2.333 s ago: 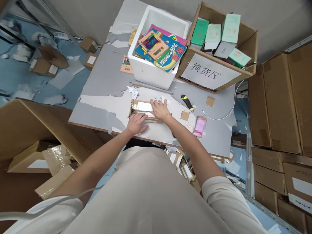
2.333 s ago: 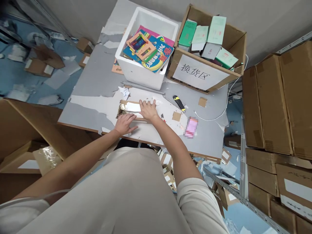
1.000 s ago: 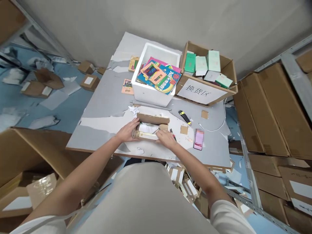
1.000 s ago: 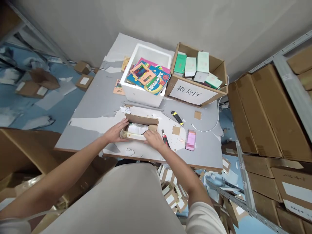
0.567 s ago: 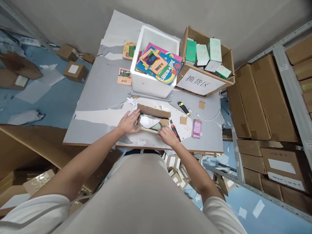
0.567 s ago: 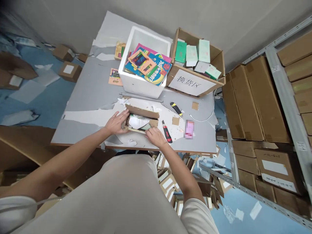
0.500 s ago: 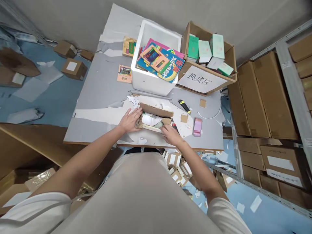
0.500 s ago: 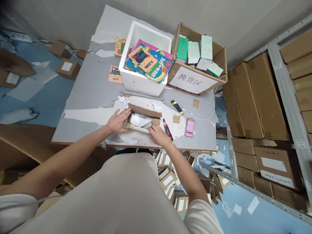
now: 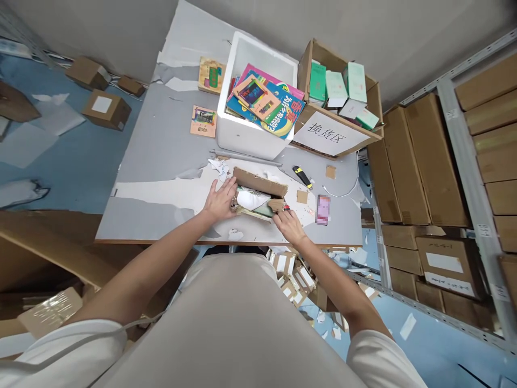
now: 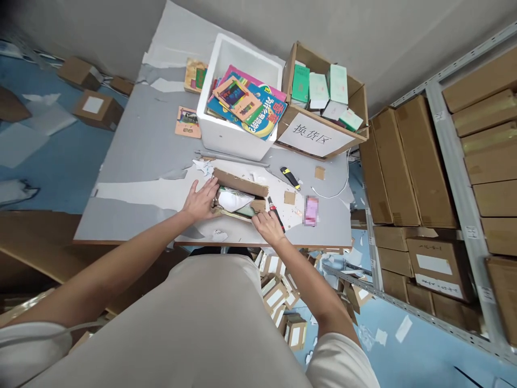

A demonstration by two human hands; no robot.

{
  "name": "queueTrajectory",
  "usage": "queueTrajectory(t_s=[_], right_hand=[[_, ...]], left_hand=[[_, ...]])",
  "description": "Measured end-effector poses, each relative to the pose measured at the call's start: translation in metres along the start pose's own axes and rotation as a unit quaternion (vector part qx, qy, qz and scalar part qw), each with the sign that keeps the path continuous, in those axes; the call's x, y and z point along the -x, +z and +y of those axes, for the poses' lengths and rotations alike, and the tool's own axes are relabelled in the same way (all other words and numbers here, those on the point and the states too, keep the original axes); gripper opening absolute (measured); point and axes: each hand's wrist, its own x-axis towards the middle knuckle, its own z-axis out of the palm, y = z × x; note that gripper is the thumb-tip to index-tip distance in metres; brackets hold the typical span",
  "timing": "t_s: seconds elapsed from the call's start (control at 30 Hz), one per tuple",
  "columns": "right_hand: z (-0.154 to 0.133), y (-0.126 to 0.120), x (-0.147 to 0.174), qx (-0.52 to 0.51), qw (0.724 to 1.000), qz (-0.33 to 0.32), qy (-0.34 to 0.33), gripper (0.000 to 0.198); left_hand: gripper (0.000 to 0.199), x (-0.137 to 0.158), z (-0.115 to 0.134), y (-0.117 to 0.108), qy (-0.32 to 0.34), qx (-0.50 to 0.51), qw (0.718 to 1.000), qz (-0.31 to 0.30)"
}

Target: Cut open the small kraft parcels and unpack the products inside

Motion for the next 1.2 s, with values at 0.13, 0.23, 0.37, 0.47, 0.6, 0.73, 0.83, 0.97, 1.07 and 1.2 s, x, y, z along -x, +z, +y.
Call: queueTrajectory(t_s=[0.13,0.23,0.37,0.47,0.6,0.73,0.83,0.97,1.07,1.2], right_hand=[[0.002,-0.001,0.000,-0.010,1.000,0.000,0.016,0.035],[0.012,-0.001,-0.005,-0.045,0.997,-0.026,0.048,0.021],[0.031,-0.001,-0.015,-0.121,0.990,-0.072,0.022,0.039],[0.033,0.001,-0.020,-0.079,0.991,-0.096,0.055,0.043],[0.026,0.008,-0.015,-0.032,0.993,-0.063,0.089,0.033],[0.026,0.019,-0.004,-0.018,0.996,-0.011,0.090,0.035],[0.033,0.028,0.002,-0.025,0.996,0.015,0.081,0.034],[0.042,0.041,0.005,-0.055,0.994,0.056,0.075,0.033],[0.048,0.051,0.001,-0.061,0.987,0.099,0.109,0.041],[0.052,0.055,-0.002,-0.056,0.989,0.105,0.090,0.039]], left_hand=[[0.098,-0.003,0.004,-0.003,-0.018,-0.010,1.000,0.001],[0.096,-0.004,0.008,-0.001,-0.010,-0.016,1.000,-0.001],[0.093,-0.005,0.010,0.000,0.008,-0.023,1.000,0.000],[0.092,-0.006,0.014,-0.002,0.003,-0.024,1.000,-0.003],[0.094,-0.007,0.022,-0.003,-0.035,-0.030,0.999,-0.006],[0.097,-0.009,0.024,-0.002,-0.045,-0.028,0.999,-0.004],[0.096,-0.011,0.025,-0.002,-0.055,-0.031,0.998,-0.005],[0.096,-0.014,0.035,-0.005,-0.082,-0.042,0.996,-0.019],[0.098,-0.016,0.037,-0.010,-0.078,-0.029,0.996,-0.044],[0.109,-0.013,0.015,-0.025,-0.050,0.044,0.993,-0.100]])
